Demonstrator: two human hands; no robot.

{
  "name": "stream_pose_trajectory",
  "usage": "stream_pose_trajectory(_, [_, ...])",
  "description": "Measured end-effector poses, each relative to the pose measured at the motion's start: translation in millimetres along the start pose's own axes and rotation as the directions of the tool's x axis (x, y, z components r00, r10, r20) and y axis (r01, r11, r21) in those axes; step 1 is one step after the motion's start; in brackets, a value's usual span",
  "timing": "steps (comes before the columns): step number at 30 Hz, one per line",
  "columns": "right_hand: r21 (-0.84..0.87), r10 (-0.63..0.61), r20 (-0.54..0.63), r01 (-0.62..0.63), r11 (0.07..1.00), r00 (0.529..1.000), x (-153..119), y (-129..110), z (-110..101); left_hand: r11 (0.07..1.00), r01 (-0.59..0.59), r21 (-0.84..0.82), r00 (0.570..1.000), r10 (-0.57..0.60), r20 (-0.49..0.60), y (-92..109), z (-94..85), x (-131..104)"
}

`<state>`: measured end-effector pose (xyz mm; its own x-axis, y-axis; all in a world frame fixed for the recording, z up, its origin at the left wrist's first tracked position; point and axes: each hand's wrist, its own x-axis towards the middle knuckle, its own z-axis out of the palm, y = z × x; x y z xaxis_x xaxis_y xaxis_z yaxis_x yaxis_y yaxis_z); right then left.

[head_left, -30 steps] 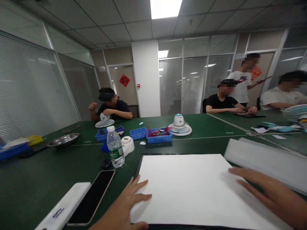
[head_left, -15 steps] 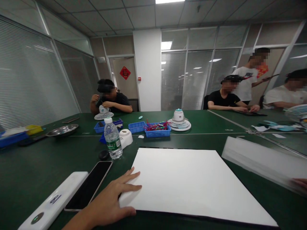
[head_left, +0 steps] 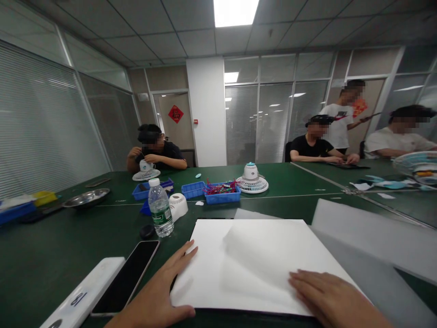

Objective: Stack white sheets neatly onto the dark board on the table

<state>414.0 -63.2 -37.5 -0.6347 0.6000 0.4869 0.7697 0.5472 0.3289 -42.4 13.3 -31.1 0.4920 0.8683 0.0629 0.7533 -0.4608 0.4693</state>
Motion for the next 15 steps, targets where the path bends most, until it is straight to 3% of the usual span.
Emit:
stream_pose_trajectory(4, [-0.077, -0.13, -0.042, 0.127, 0.989, 0.991, 42, -47, 7, 1.0, 0.004, -0.021, 1.0, -0.003, 0.022, 1, -3.7, -4])
stream_pose_trajectory(10, [0.053, -0.222, -0.058, 0.225, 0.973, 0.973, 58, -54, 2, 0.997, -0.069, -0.029, 0.996, 0.071, 0.048, -6, -4.3, -4])
stream_pose_trajectory(12, [0.083, -0.161, -0.04, 0.163, 0.983, 0.986, 50, -43, -4, 0.997, -0.068, -0.036, 0.997, 0.07, 0.041, -8, -3.7, -3])
stream_pose_trajectory(15, [0.081, 0.126, 0.007, -0.126, 0.989, 0.992, 8, -10, 3, 0.998, -0.044, -0.039, 0.998, 0.046, 0.047, -9, -3.9, -3])
